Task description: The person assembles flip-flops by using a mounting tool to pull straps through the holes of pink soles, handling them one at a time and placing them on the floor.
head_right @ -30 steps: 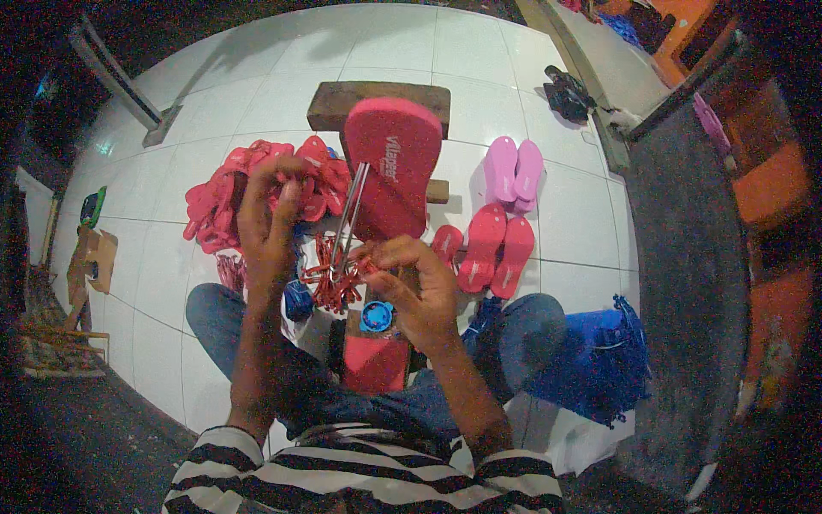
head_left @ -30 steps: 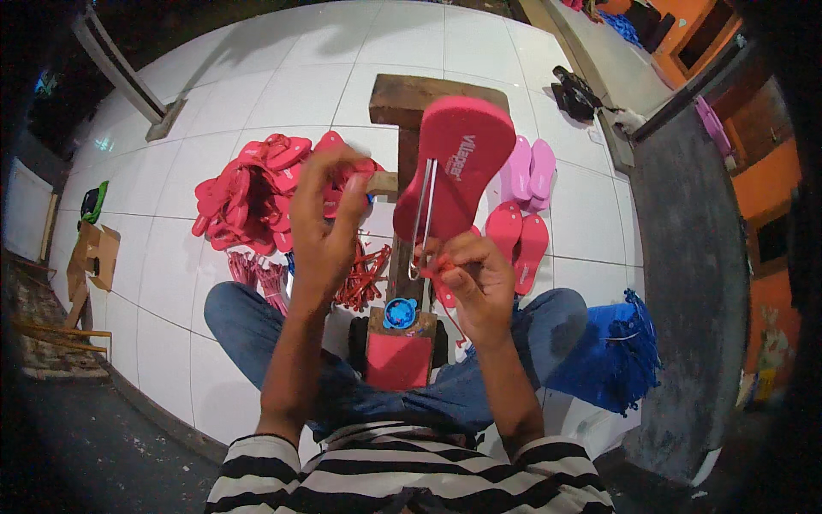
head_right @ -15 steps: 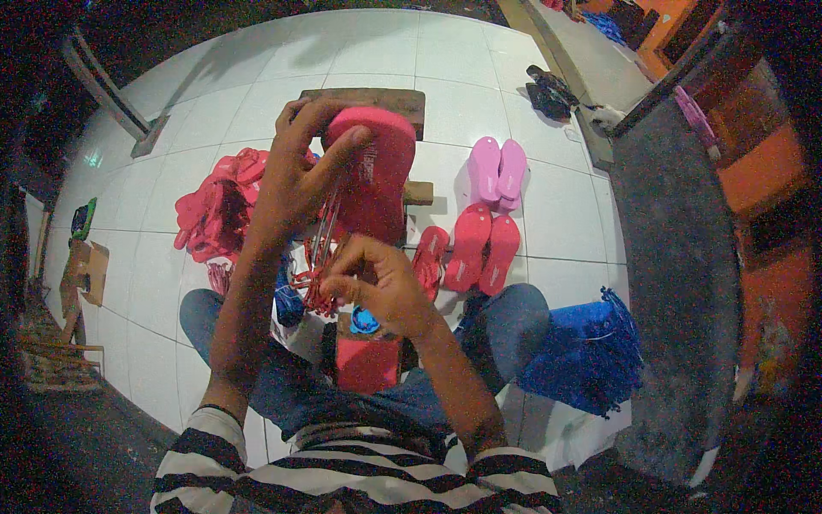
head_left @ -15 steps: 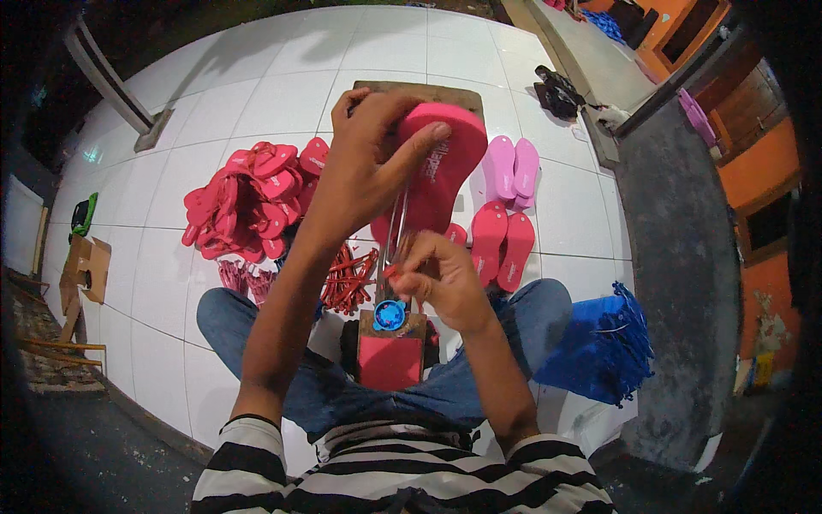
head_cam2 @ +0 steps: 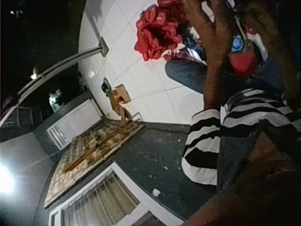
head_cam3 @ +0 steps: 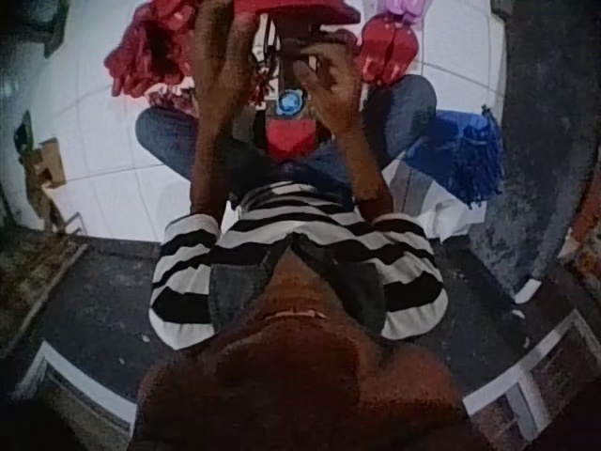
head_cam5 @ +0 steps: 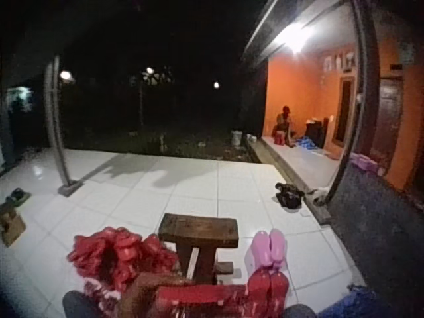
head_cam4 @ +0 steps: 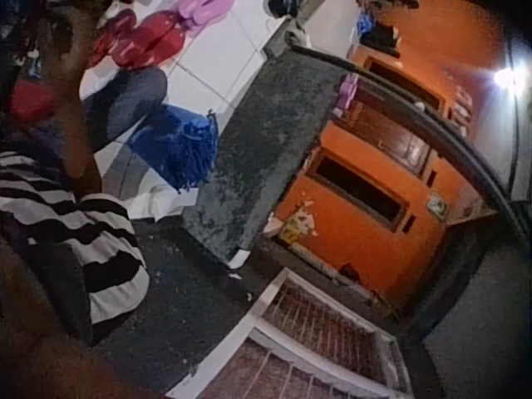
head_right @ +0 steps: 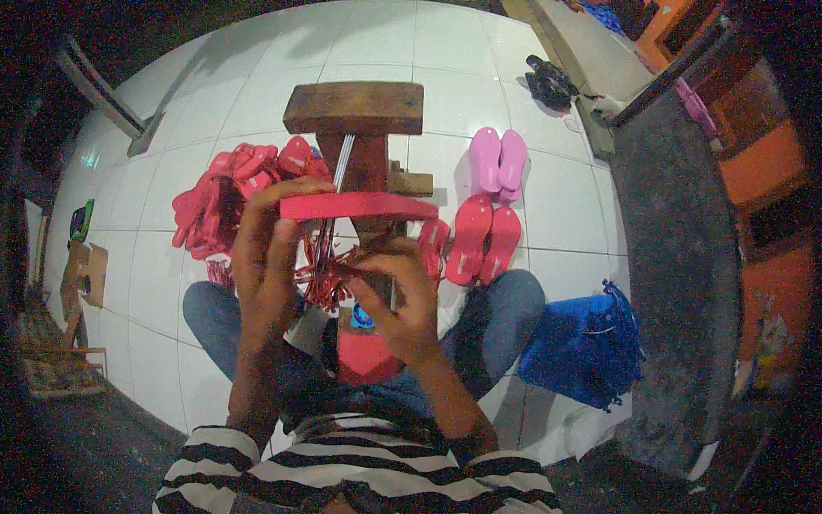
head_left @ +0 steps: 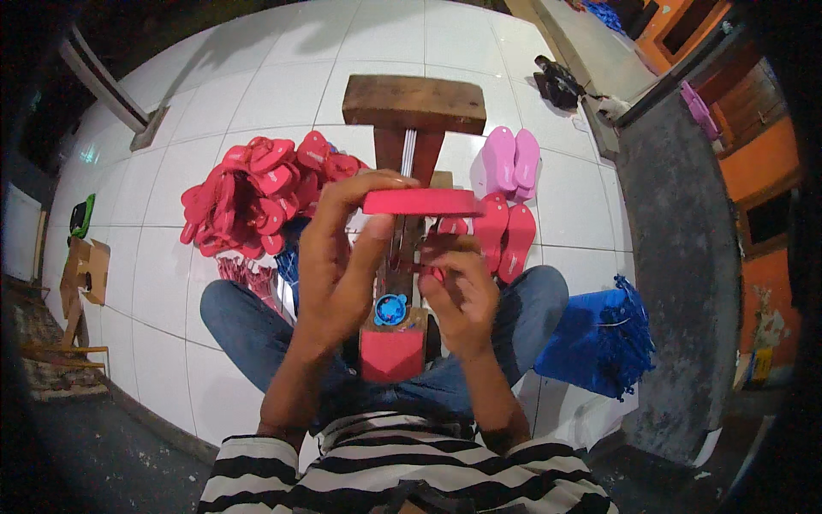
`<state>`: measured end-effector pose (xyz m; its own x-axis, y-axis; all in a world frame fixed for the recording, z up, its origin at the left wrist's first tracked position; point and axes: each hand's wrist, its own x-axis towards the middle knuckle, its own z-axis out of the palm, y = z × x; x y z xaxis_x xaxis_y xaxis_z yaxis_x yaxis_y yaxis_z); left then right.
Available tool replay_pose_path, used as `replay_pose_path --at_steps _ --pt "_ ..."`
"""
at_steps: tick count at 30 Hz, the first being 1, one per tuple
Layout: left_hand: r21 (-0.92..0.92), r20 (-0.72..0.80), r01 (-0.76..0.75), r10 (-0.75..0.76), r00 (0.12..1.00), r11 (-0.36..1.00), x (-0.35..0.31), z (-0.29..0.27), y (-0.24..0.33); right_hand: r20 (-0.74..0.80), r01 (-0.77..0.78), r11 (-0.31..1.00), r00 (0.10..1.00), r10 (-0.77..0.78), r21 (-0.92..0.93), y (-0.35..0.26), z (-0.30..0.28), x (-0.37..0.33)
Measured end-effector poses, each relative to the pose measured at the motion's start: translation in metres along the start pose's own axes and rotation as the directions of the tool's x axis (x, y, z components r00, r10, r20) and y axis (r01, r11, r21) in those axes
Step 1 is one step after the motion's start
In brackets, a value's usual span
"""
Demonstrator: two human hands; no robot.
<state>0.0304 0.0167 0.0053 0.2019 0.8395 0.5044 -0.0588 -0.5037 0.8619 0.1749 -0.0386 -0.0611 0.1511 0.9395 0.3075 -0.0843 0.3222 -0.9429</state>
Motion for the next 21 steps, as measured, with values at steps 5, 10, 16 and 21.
replay_pose_path --at_steps 5,10,16,21 --pt "-0.244 -0.004 0.115 -0.120 0.993 0.963 -0.002 0.011 -0.013 -0.216 0.293 0.950 0.926 -0.310 -0.108 -0.008 -0.016 0.040" --pt "-0.296 0.289 0.297 -0.211 0.934 0.908 0.035 0.004 -0.021 0.311 0.107 0.978 0.937 -0.160 0.182 -0.017 -0.008 0.089" --pt "-0.297 0.133 0.273 -0.244 0.961 0.915 0.015 0.015 -0.003 0.228 0.105 0.961 0.960 -0.165 0.255 0.002 0.003 0.063" --pt "-0.121 0.079 0.313 -0.306 0.949 0.942 -0.014 0.016 0.015 -0.034 0.056 0.922 0.998 -0.046 0.383 0.038 0.012 -0.002"
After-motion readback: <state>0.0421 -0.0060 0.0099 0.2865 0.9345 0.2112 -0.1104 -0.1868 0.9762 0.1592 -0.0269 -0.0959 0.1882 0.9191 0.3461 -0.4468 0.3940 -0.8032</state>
